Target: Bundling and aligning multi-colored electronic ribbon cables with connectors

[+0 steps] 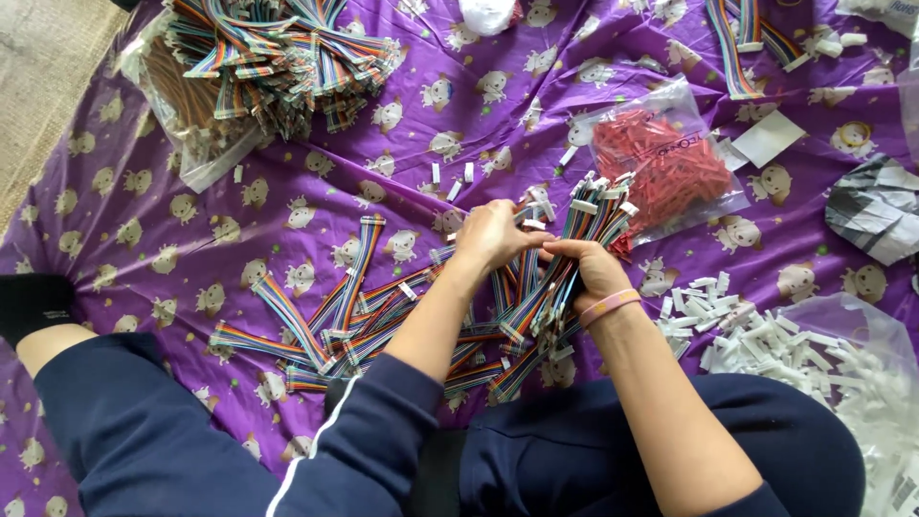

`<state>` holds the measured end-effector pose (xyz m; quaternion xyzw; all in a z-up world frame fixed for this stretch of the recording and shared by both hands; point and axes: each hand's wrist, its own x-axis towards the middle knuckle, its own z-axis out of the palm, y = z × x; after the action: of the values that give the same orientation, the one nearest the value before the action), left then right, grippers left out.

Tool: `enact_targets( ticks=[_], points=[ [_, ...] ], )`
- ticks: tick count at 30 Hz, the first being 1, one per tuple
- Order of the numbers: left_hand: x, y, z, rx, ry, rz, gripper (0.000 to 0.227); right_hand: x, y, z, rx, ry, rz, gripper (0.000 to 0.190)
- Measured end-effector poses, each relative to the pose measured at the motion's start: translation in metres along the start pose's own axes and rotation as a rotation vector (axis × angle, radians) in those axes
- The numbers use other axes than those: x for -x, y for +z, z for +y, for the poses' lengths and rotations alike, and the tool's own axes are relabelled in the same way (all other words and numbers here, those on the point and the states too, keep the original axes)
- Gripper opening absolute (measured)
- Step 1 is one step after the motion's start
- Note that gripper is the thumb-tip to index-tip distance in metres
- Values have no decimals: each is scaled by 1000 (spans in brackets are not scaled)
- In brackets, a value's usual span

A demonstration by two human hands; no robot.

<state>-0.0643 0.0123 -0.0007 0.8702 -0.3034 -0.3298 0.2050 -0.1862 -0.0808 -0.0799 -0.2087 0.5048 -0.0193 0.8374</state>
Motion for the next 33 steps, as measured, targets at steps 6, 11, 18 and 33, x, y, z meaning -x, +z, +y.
enact_targets(
  ticks=[6, 11, 18, 33],
  points=[
    [-10, 11, -8, 83, 12, 74, 37, 19, 15, -5, -43, -27, 27, 27],
    [51, -47, -3, 869, 291, 379, 21, -3, 0, -1, -53, -17, -12, 30],
    [107, -98, -35, 1153, 565, 465, 24, 53, 30, -4, 81, -50, -32, 28],
    [62, -33, -55, -255, -102, -16, 84, 55, 39, 11, 262, 164, -163, 17]
  ],
)
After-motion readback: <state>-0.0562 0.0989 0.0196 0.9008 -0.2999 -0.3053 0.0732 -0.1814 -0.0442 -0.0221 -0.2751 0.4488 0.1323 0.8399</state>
